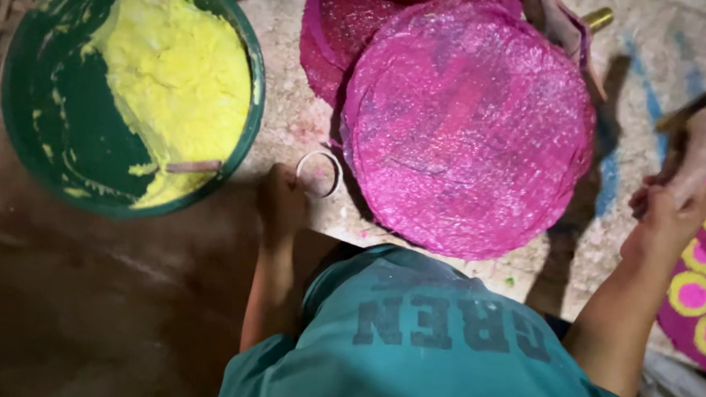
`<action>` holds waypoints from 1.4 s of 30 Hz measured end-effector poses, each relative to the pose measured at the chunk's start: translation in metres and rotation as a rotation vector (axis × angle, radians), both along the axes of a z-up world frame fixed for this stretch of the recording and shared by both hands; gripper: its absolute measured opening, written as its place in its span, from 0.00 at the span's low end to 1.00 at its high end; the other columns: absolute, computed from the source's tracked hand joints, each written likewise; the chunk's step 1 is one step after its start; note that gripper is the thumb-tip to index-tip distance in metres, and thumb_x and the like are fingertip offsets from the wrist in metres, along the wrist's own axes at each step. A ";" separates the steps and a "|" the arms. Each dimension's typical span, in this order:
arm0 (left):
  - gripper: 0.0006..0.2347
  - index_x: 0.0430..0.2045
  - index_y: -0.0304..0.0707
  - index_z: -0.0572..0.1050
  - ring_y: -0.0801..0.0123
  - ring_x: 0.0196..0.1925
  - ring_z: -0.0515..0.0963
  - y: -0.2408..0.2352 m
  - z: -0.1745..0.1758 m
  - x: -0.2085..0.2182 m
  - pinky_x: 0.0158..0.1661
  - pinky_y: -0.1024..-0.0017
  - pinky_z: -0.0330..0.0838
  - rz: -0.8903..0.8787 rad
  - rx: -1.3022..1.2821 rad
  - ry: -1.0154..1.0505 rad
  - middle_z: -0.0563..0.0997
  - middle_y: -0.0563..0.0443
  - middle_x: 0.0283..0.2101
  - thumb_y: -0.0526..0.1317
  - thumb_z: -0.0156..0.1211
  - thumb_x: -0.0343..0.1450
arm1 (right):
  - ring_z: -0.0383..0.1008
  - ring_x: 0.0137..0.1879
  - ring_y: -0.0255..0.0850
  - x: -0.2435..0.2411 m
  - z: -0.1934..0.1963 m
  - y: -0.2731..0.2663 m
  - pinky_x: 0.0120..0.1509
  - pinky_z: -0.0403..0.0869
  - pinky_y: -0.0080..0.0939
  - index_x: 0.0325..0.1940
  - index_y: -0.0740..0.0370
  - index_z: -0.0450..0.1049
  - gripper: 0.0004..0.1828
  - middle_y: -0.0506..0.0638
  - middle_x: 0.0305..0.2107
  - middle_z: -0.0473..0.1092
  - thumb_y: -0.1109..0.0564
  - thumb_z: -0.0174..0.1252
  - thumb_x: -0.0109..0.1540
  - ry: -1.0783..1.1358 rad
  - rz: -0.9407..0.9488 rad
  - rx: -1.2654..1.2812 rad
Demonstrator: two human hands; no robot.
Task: The person scoops yellow dough into a wooden press, then presses it onto a pink surface to form ring-shaped snacks. They repeat this process multiple times, arranging the finished rings on a pink mat.
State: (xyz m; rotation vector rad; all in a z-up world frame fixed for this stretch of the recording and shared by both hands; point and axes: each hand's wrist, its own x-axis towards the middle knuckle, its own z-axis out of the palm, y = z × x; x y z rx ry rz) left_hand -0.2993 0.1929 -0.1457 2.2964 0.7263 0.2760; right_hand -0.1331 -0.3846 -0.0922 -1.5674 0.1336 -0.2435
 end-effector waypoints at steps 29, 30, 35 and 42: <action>0.23 0.38 0.44 0.69 0.68 0.44 0.73 -0.071 0.138 0.188 0.62 0.63 0.66 -0.593 -2.353 -0.841 0.72 0.56 0.36 0.65 0.47 0.76 | 0.79 0.38 0.49 0.022 0.173 0.236 0.45 0.83 0.50 0.47 0.67 0.74 0.48 0.60 0.31 0.75 0.24 0.23 0.66 0.880 1.137 -0.686; 0.22 0.36 0.45 0.68 0.69 0.43 0.72 -0.068 0.135 0.192 0.62 0.63 0.66 -0.562 -2.365 -0.870 0.71 0.57 0.35 0.64 0.47 0.76 | 0.79 0.37 0.50 0.025 0.176 0.244 0.45 0.82 0.50 0.45 0.67 0.76 0.50 0.60 0.30 0.76 0.24 0.21 0.65 0.865 1.095 -0.802; 0.20 0.32 0.46 0.67 0.71 0.40 0.71 -0.047 0.118 0.203 0.55 0.65 0.72 -0.694 -2.296 -1.003 0.69 0.58 0.33 0.63 0.48 0.76 | 0.78 0.36 0.45 0.020 0.177 0.283 0.47 0.80 0.48 0.48 0.61 0.75 0.49 0.55 0.27 0.75 0.21 0.21 0.62 0.713 0.988 -1.054; 0.17 0.28 0.49 0.66 0.72 0.36 0.71 -0.059 0.097 0.194 0.49 0.65 0.73 -0.529 -2.259 -0.998 0.66 0.60 0.28 0.60 0.47 0.76 | 0.79 0.34 0.51 0.014 0.177 0.287 0.46 0.80 0.56 0.41 0.69 0.76 0.49 0.56 0.25 0.74 0.23 0.26 0.64 0.801 0.981 -1.067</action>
